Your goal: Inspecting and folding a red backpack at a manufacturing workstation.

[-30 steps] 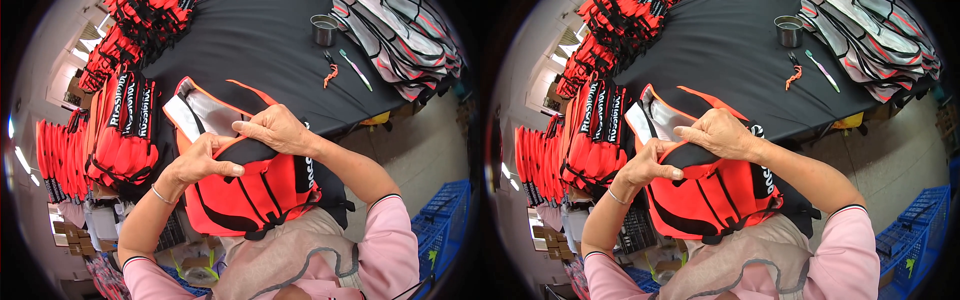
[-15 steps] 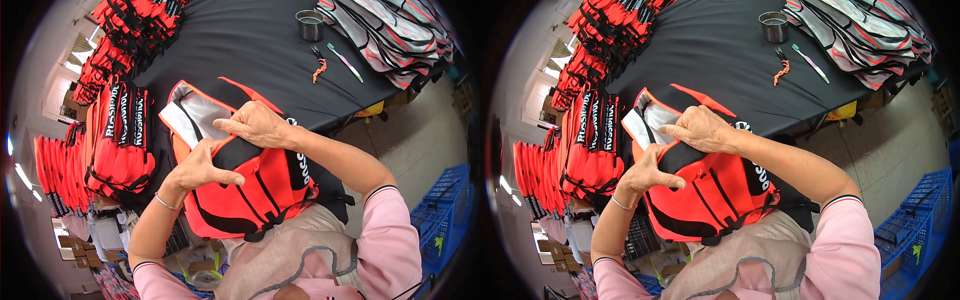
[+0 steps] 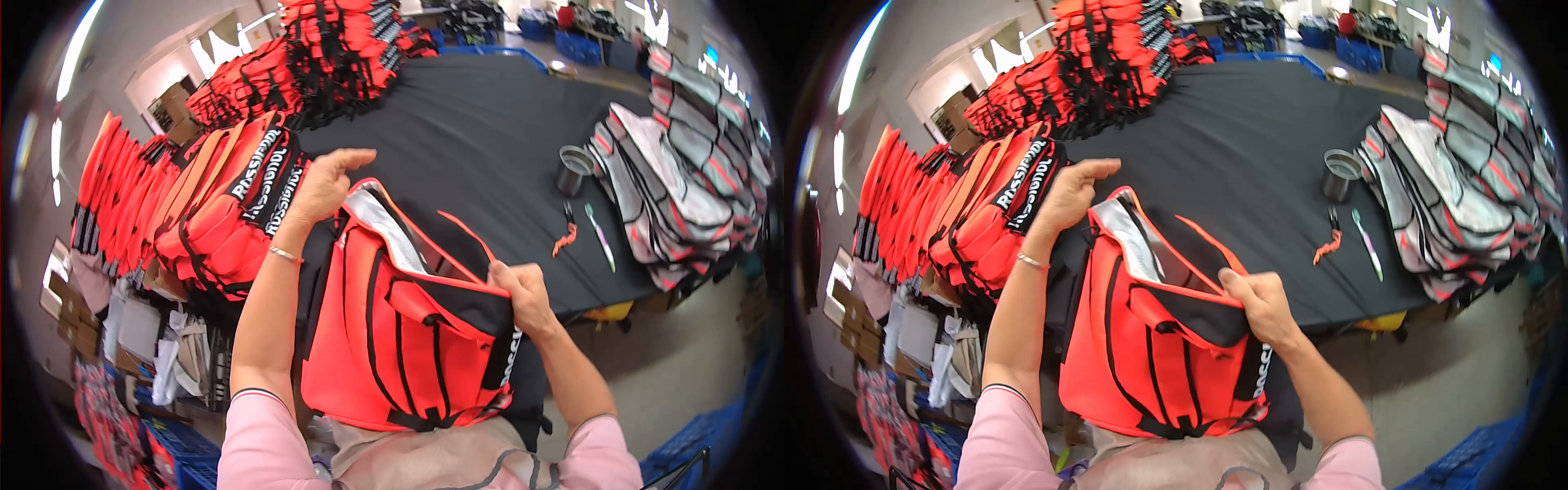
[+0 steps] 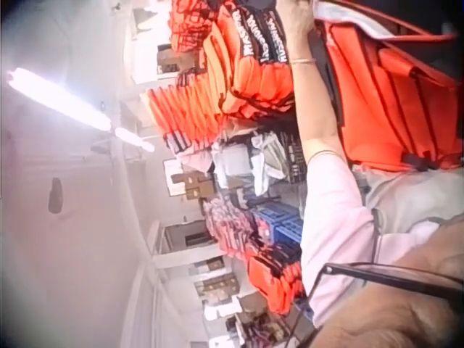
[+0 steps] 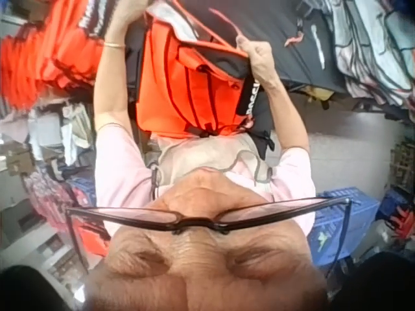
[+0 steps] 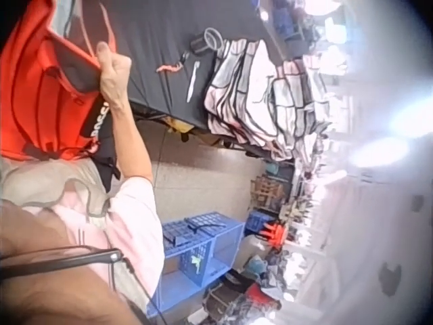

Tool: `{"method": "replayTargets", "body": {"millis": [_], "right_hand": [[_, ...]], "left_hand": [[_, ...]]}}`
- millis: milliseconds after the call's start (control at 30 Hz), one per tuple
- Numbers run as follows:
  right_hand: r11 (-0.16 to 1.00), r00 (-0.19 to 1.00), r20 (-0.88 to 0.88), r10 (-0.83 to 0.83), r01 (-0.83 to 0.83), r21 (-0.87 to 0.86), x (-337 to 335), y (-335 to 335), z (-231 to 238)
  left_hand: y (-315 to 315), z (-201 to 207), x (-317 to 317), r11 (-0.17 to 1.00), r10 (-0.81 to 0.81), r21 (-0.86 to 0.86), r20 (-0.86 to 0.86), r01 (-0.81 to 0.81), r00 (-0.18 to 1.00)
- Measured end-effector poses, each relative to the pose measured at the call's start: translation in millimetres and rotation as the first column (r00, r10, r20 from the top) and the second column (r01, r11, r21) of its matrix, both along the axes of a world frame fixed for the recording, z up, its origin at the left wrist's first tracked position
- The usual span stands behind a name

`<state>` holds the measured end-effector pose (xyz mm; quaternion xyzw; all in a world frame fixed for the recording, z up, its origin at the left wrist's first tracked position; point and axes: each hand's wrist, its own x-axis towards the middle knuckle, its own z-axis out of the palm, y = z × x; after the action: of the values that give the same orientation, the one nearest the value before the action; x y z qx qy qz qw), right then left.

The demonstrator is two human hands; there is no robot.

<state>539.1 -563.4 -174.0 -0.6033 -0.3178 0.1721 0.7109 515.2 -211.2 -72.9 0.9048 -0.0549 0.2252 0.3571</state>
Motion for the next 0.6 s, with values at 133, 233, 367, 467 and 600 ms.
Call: {"method": "replayTargets", "body": {"millis": [133,233,367,467,600], "right_hand": [[0.988,0.987,-0.147,0.071,-0.049,0.143,-1.8,-2.4,4.6],[0.981,0.988,-0.144,0.06,-0.032,0.189,2.7,-2.3,2.5],[0.925,0.935,-0.226,-0.274,0.321,0.205,32.5,-6.4,10.5],[0.888,0.87,-0.251,-0.425,0.454,0.071,70.6,-4.1,27.0],[0.717,0.59,0.582,-0.559,0.697,-0.018,105.1,-15.8,77.2]], "left_hand": [[47.7,-69.2,-2.2,0.983,0.036,0.185,-0.228,0.007,0.973],[51.7,-76.1,-0.9,0.985,-0.092,-0.164,-0.236,0.054,0.968],[51.6,-25.8,-31.9,0.89,-0.099,-0.456,-0.198,-0.002,0.975],[37.4,-13.1,-43.9,0.912,-0.015,-0.408,0.081,0.047,0.997],[0.4,0.8,-62.9,0.935,0.256,-0.301,0.211,-0.187,0.943]]}}
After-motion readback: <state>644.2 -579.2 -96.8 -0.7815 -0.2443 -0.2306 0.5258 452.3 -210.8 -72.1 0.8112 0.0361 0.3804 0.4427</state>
